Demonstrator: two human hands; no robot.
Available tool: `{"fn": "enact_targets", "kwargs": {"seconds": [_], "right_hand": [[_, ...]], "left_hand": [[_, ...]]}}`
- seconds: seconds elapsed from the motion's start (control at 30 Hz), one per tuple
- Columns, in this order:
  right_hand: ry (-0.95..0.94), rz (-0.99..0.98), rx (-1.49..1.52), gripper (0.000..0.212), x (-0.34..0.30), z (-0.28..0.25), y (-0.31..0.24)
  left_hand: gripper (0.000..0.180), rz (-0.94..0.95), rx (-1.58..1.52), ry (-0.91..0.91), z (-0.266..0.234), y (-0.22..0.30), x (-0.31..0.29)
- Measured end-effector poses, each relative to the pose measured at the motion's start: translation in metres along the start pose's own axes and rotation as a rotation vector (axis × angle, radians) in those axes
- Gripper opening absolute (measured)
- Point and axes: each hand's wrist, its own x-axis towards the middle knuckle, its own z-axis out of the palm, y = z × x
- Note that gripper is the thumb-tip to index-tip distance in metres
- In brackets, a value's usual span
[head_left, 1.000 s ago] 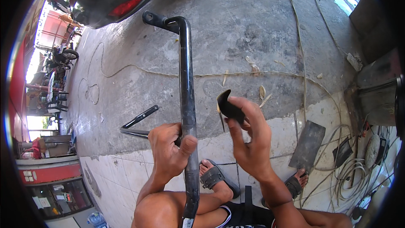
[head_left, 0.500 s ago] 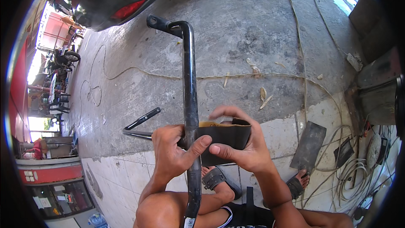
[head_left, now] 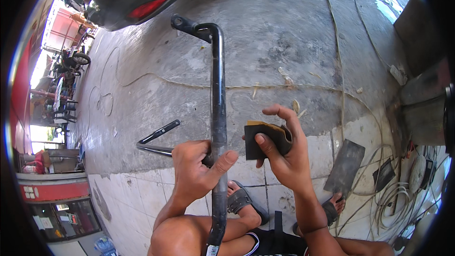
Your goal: The person sits on the floor and sands a black metal bar using a sanding block. They rotate the bar to sand different sides and edges, then inspect the surface.
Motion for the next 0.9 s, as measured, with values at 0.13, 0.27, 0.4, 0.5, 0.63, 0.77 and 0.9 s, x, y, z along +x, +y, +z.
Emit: {"fn": "enact_targets", "kwargs": {"seconds": [0.13, 0.27, 0.4, 0.5, 0.63, 0.77, 0.9], "right_hand": [[0.042, -0.463, -0.39, 0.034, 0.008, 0.008, 0.0], [-0.032, -0.794, -0.694, 0.04, 0.014, 0.014, -0.004], [-0.108, -0.734, -0.898, 0.054, -0.006, 0.027, -0.009], [-0.157, -0.694, -0.976, 0.059, -0.015, 0.031, -0.02], [-0.279, -0.724, -1.071, 0.059, 0.013, 0.036, -0.041], [-0.291, -0.685, -1.111, 0.054, -0.011, 0.034, -0.041], [-0.255, -0.776, -1.066, 0.054, 0.013, 0.043, -0.042]], "left_hand": [[0.065, 0.136, -0.024, 0.0, -0.002, -0.01, -0.001], [0.087, 0.096, 0.074, 0.163, 0.007, -0.008, -0.004], [0.079, 0.166, 0.023, 0.197, 0.007, -0.017, -0.004], [0.073, 0.149, -0.022, 0.188, 0.007, -0.022, -0.006], [0.068, 0.088, -0.07, 0.2, 0.008, -0.025, -0.005], [0.067, 0.092, 0.009, 0.275, 0.004, -0.015, -0.008], [0.068, 0.08, -0.011, 0.319, 0.001, -0.024, -0.006]]}}
